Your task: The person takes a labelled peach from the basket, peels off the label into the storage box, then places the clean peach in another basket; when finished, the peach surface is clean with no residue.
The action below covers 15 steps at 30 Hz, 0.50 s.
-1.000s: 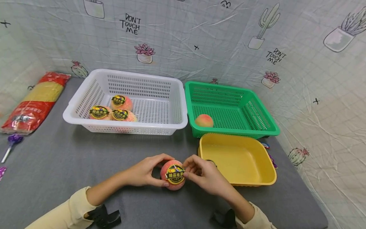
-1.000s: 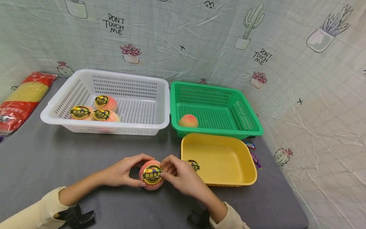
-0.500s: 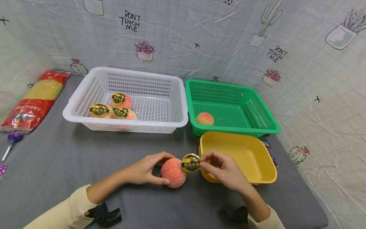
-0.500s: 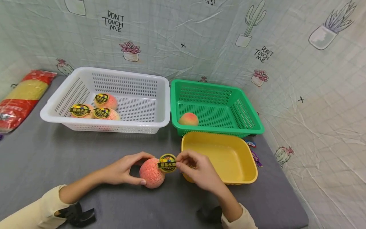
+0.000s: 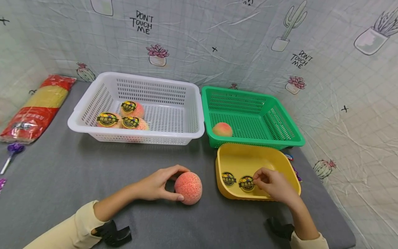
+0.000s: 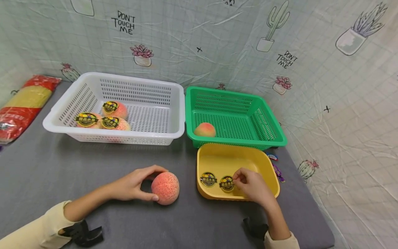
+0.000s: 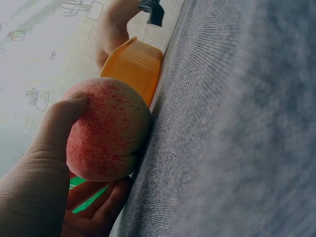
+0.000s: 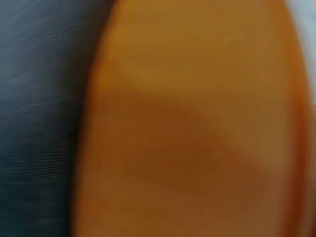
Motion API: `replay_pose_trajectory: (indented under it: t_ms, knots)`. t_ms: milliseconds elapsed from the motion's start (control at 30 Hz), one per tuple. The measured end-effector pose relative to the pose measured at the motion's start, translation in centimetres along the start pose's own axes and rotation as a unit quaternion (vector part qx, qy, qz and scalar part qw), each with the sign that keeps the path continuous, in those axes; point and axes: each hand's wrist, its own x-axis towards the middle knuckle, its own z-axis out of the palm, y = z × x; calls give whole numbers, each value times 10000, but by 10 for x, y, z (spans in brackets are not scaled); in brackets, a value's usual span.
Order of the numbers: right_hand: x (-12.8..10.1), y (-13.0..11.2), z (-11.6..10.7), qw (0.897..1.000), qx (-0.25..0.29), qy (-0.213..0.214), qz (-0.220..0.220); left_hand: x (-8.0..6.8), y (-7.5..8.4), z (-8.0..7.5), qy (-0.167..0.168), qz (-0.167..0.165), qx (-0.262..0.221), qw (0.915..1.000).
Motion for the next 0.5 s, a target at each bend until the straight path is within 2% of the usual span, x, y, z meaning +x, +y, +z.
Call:
replay_pose_trajectory:
  t_ms: [133, 500]
  knots:
    - [4, 4, 6, 9980, -575, -26, 245, -1, 0, -1, -1, -26, -46, 10000]
    - [16, 5, 10, 9915, -1098, -447, 541, 0, 1, -1, -38, 26, -183, 9998]
